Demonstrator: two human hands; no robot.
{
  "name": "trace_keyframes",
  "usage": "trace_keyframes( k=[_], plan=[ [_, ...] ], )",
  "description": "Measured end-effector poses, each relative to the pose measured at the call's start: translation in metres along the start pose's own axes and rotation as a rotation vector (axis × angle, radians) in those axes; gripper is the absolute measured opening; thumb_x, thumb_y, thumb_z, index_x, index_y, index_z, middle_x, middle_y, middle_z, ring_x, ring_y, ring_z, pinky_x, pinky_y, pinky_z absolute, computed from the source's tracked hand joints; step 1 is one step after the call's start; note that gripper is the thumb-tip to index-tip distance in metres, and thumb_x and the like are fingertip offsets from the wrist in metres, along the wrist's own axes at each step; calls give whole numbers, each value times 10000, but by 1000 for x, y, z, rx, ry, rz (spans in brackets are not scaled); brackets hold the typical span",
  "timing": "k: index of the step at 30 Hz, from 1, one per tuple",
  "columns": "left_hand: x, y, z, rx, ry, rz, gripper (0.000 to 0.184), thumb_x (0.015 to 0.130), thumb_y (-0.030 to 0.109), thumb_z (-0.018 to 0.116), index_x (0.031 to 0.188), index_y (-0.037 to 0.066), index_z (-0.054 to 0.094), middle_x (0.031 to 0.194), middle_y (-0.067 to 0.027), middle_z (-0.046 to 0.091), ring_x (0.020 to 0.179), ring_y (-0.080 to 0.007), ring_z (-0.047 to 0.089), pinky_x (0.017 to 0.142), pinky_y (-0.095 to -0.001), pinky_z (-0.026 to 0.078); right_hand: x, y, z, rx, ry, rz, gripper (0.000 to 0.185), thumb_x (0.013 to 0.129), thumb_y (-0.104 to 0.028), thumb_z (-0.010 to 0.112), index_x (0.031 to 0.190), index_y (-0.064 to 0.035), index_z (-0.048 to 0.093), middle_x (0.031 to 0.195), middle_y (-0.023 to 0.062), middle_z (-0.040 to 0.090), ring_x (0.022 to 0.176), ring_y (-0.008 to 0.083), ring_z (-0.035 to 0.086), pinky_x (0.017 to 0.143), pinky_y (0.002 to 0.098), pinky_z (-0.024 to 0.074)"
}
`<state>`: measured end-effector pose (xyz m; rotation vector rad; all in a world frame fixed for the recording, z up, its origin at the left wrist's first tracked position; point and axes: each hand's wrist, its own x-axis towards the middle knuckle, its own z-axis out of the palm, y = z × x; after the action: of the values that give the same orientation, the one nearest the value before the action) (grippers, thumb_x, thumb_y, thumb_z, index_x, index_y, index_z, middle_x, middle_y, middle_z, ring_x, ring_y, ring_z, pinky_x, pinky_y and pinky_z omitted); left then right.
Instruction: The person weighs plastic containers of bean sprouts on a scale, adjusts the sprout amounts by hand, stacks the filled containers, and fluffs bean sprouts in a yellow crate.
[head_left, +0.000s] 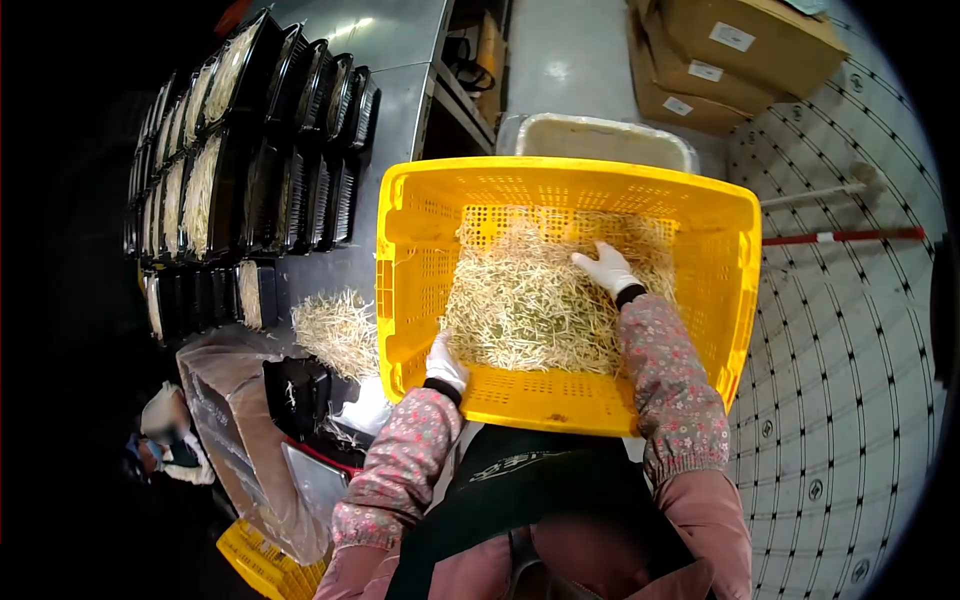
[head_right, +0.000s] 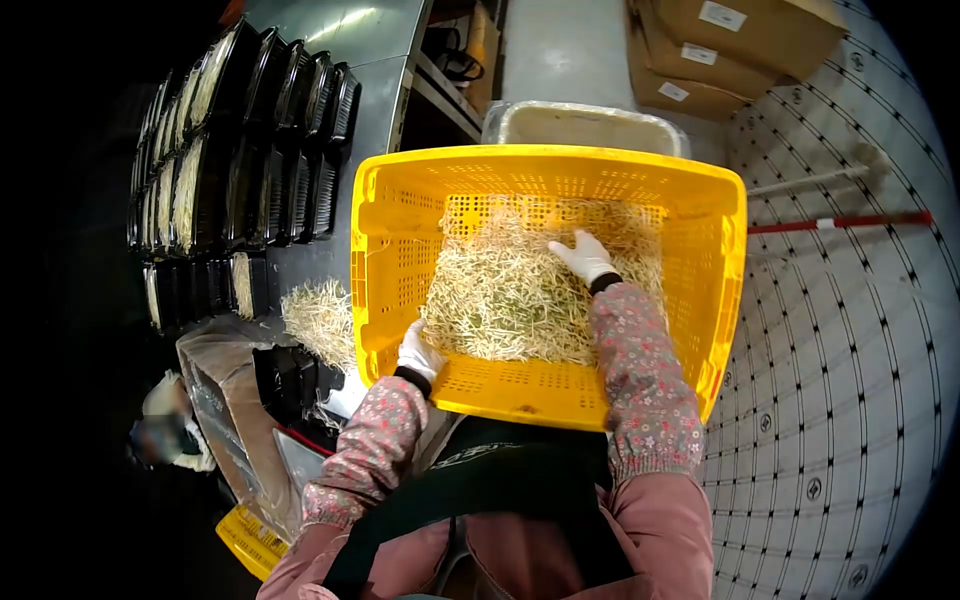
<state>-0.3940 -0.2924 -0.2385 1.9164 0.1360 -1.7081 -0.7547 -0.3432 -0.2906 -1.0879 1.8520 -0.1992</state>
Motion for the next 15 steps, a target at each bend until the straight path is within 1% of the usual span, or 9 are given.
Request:
trace_keyframes(
  k=[2,3,5,6,7,9,11,13,15],
  plan=[
    [-14,-4,28,-2,80,26,768,909,462,467,1499,78,158,1559,-154,149,1404,-316,219,1136,-473,146,22,-32,12,-53,-176,-22,868,834,-586,559,1417,18,338,1425,232,400,1318,343,396,1069,394,335],
    [-38,0,52,32,120,42,747,916,465,452,1496,81,182,1551,-147,186,1402,-299,227,1141,-450,155,41,-36,33,-43,-149,-62,887,837,-579,556,1442,10,283,1472,230,327,1366,354,315,1100,396,294],
    [-19,-6,58,-3,160,126,685,940,441,408,1499,99,206,1542,-108,231,1407,-303,221,1136,-457,174,67,-46,70,-223,-28,-159,911,835,-575,553,1460,7,236,1519,220,228,1413,373,191,1134,416,236],
    [54,-27,8,-125,105,200,640,953,422,380,1491,103,242,1533,-88,262,1401,-284,244,1131,-451,188,65,-60,73,-255,-36,-190,905,842,-568,538,1462,15,229,1541,217,157,1431,391,95,1153,453,176],
    [124,-46,-40,-250,40,267,600,965,402,353,1483,108,278,1524,-69,293,1395,-266,267,1127,-446,203,67,-70,85,-298,-43,-184,899,857,-575,504,1460,28,221,1535,232,169,1427,393,122,1149,482,162],
    [164,-74,-30,-165,393,195,460,973,353,365,1308,74,513,1328,-93,544,1180,-227,550,970,-351,431,56,-85,105,-312,47,-193,900,865,-589,479,1458,36,218,1530,240,179,1425,390,140,1143,499,159],
    [168,-82,-39,-157,408,220,453,972,338,372,1322,80,500,1338,-84,533,1192,-221,537,979,-345,419,41,-85,122,-328,101,-347,859,885,-583,457,1439,43,258,1472,266,292,1384,378,256,1119,489,218],
    [168,-81,-46,-132,399,281,445,971,309,387,1350,92,475,1359,-66,511,1216,-210,511,998,-334,395,29,-83,130,-250,25,-466,806,896,-562,460,1404,48,317,1352,257,431,1257,359,414,1066,475,293],
    [172,-78,-47,-95,378,342,447,970,280,402,1378,104,450,1380,-48,489,1241,-198,484,1017,-322,371,24,-85,136,-320,46,-463,705,882,-554,495,1265,38,485,1132,206,571,1068,318,536,953,447,389]
  ],
)
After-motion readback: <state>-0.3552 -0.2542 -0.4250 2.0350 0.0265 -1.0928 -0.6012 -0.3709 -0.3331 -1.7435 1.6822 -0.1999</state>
